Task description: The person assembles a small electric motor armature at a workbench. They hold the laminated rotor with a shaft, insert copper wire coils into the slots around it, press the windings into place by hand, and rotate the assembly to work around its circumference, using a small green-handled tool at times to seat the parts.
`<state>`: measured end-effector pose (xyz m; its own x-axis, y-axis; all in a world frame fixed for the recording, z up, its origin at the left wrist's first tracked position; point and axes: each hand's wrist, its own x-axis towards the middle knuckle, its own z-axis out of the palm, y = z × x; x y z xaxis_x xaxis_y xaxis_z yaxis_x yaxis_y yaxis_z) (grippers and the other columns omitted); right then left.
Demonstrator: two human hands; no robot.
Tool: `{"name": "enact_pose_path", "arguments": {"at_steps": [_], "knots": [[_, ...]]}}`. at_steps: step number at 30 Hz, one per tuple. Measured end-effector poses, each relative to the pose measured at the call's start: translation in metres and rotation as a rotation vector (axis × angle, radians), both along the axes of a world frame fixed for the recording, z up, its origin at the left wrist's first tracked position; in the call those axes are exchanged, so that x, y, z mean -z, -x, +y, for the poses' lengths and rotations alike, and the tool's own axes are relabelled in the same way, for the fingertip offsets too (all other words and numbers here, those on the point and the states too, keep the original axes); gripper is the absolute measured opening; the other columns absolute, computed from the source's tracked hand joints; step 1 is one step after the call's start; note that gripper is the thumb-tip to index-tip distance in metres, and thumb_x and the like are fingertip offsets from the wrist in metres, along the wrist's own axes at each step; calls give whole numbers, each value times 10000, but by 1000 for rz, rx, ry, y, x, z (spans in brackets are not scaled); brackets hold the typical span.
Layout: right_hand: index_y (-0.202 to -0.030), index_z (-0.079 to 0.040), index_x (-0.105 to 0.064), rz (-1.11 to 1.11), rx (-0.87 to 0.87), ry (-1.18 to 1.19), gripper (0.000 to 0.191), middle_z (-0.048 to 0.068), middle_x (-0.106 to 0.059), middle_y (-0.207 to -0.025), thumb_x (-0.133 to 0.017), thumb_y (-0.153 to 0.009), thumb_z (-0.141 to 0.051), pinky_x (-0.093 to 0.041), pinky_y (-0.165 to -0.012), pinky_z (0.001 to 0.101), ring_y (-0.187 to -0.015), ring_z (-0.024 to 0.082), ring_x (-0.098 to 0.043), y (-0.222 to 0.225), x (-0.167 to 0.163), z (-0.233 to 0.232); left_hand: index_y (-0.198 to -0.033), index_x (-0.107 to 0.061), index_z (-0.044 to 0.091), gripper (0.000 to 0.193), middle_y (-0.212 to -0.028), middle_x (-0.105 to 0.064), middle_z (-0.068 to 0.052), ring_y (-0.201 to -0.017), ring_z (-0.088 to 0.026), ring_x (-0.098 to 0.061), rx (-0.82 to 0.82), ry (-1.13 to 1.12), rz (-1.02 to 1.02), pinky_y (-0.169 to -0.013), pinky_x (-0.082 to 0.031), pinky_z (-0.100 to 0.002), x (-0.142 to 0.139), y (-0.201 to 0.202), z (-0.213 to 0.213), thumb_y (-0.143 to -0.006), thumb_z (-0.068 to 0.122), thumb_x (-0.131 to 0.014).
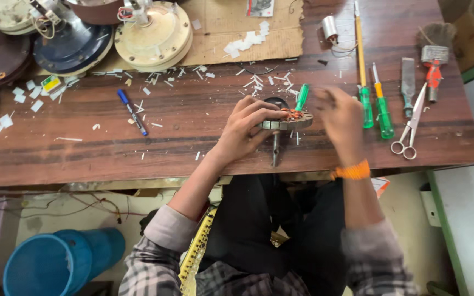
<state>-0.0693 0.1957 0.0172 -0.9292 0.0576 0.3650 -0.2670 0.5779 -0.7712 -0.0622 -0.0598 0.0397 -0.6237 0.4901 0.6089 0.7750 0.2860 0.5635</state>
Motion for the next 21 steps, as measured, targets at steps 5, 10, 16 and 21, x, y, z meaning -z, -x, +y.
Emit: {"name": "enact_pose_path", "arguments": {"at_steps": [5, 10, 16, 21], "knots": [[-1465, -222, -512, -487, 130, -529, 771, 176, -738, -1017, -832, -812, -480, -540, -777, 547, -992, 422, -687, 48, -13, -30, -1310, -652, 167, 536, -1199, -693, -29, -1094, -263, -586, 23, -107, 23, -1012, -470, -389, 2, -4, -6, -813, 149, -851], [-1352, -141, -613, -316, -28, -574, 555, 184, -745, -1078, -810, -871, -333, -553, -791, 498, -961, 373, -724, 32, -21, -22, -1403, -578, 127, 656, -1181, -710, -23, -1051, -252, -570, 18, -196, -162, -1001, -478, -370, 4, -9, -19, -813, 189, -858], [-1267, -43, -488, -91, -47, 437, 206, 59, -663, -1065, -605, -1124, -134, -663, -898, 372, -1084, 206, -762, -68, -87, -14, -1246, -693, 167, 442, -1104, -709, 1, -1011, -242, -574, -19, -163, 5, -976, -483, -364, 20, 0, -22, -841, 200, -867], [-1280, -102, -390, 341, -92, 463, 291, 126, -644, -1084, -607, -1181, 65, -622, -885, 467, -1013, 267, -741, -123, -102, -60, -1243, -715, 157, 429, -1049, -692, -1, -980, -261, -550, -29, -135, -5, -940, -478, -374, 27, 1, -24, -836, 183, -849]]}}
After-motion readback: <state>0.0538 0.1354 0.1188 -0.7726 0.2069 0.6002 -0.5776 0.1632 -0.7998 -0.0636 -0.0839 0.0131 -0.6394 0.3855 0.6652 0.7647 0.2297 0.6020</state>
